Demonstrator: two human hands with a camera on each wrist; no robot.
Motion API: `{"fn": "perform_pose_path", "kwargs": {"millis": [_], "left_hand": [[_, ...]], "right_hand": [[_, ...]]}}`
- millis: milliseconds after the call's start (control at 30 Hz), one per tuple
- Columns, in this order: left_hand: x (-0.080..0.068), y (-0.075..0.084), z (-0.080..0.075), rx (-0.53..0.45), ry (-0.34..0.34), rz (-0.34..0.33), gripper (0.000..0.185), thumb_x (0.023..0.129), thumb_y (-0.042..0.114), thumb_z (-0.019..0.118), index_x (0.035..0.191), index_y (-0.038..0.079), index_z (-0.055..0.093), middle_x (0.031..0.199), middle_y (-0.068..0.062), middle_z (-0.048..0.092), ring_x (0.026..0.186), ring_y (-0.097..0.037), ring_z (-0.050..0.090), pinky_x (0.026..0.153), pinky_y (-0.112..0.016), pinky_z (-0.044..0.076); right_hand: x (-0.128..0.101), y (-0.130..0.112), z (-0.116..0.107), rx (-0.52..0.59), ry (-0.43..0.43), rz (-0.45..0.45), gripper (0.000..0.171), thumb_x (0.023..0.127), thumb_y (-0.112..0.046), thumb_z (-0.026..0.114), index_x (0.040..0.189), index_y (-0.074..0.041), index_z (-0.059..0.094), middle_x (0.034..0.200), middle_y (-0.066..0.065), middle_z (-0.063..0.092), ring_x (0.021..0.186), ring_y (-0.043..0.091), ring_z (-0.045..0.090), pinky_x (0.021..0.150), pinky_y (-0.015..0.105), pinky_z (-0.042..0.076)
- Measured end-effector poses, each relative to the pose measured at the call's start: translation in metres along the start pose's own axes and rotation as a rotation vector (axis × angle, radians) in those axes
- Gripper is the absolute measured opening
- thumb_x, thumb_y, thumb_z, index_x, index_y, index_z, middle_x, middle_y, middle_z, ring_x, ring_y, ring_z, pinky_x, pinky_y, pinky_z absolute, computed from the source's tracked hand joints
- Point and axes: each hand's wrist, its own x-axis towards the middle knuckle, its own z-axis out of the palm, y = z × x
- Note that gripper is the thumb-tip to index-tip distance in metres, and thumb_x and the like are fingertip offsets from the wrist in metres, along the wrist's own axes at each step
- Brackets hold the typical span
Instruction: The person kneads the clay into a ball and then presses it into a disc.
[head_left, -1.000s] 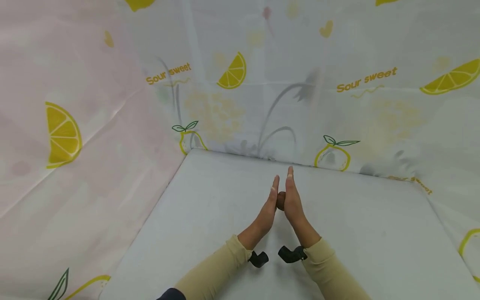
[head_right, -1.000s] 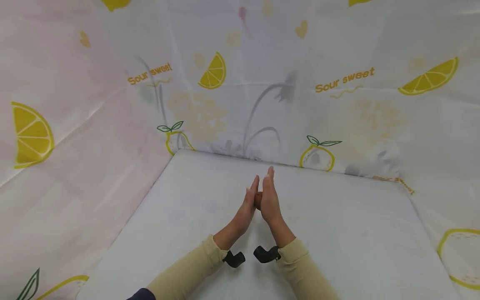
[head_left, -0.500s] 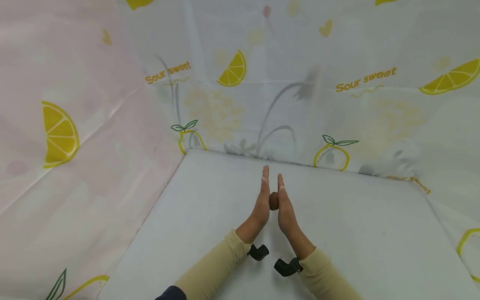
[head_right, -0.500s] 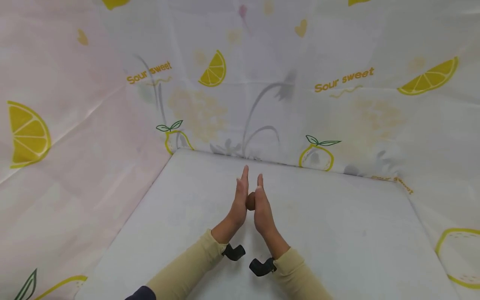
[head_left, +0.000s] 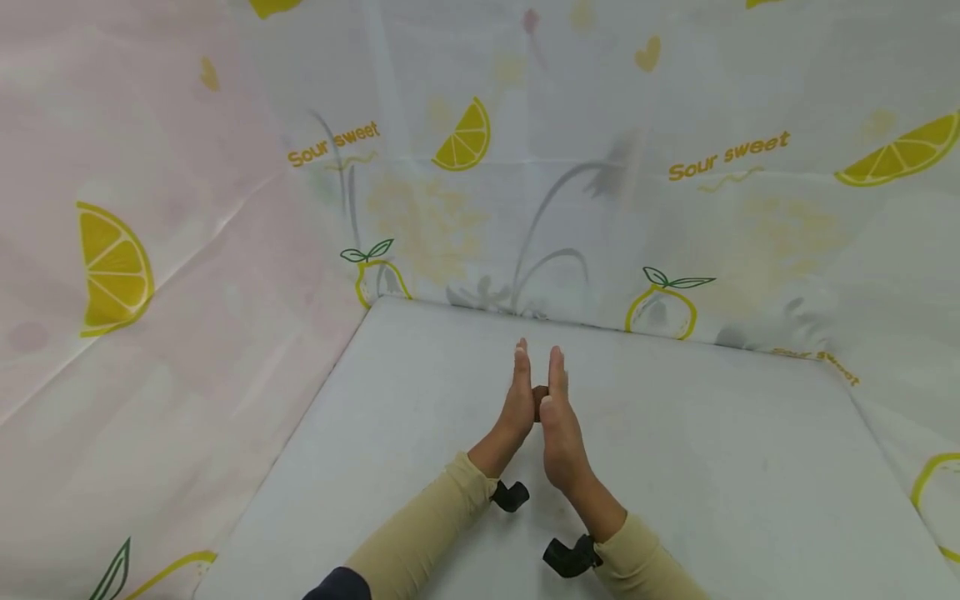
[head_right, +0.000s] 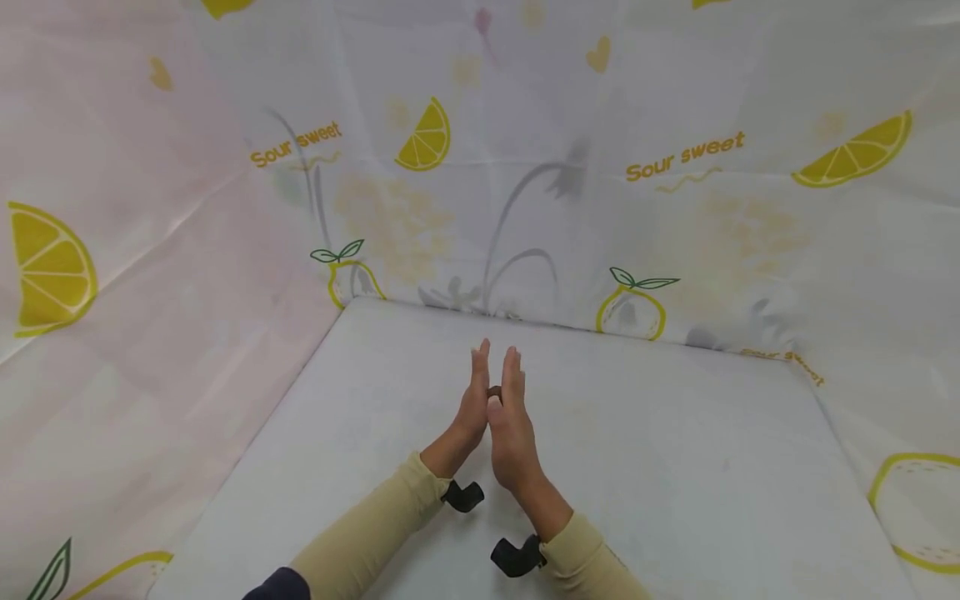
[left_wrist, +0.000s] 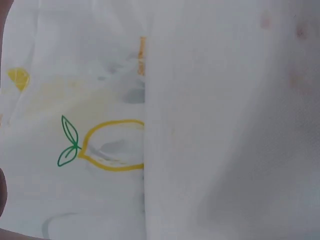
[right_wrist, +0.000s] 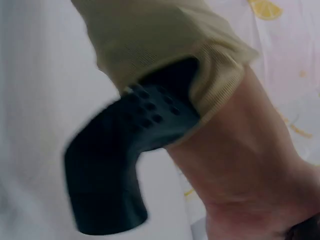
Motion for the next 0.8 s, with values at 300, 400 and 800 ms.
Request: {"fn": "perform_pose_path", "kwargs": {"millis": [300, 400, 800], "left_hand": [[-0.015, -0.002, 0.001, 0.034, -0.239, 0.11, 0.088, 0.102, 0.071, 0.004, 0.164, 0.009, 0.003, 0.171, -0.006, 0.0, 0.155, -0.02, -0.007, 0.123, -0.051, 0.0], [-0.019, 0.002, 0.003, 0.041, -0.314, 0.205, 0.089, 0.102, 0.069, 0.004, 0.163, 0.005, -0.003, 0.17, -0.011, -0.006, 0.155, -0.021, -0.009, 0.123, -0.052, -0.001], [-0.016, 0.02, 0.001, 0.044, -0.253, 0.338, 0.088, 0.1, 0.073, 0.004, 0.162, 0.013, -0.012, 0.169, -0.001, -0.015, 0.154, -0.014, -0.015, 0.123, -0.05, -0.005]], "right_hand": [[0.023, 0.006, -0.019, 0.116, 0.028, 0.125, 0.061, 0.112, -0.038, 0.016, 0.164, -0.013, -0.004, 0.169, 0.012, 0.013, 0.147, 0.021, 0.025, 0.122, 0.05, 0.006], [0.031, 0.013, -0.026, 0.172, 0.051, 0.176, 0.063, 0.112, -0.041, 0.016, 0.164, -0.012, -0.003, 0.171, 0.003, -0.006, 0.152, 0.021, 0.012, 0.122, 0.051, 0.006], [0.022, 0.031, -0.02, 0.191, 0.018, 0.216, 0.061, 0.113, -0.04, 0.013, 0.164, -0.01, 0.0, 0.139, 0.026, 0.051, 0.129, 0.017, 0.047, 0.114, 0.035, 0.024]]}}
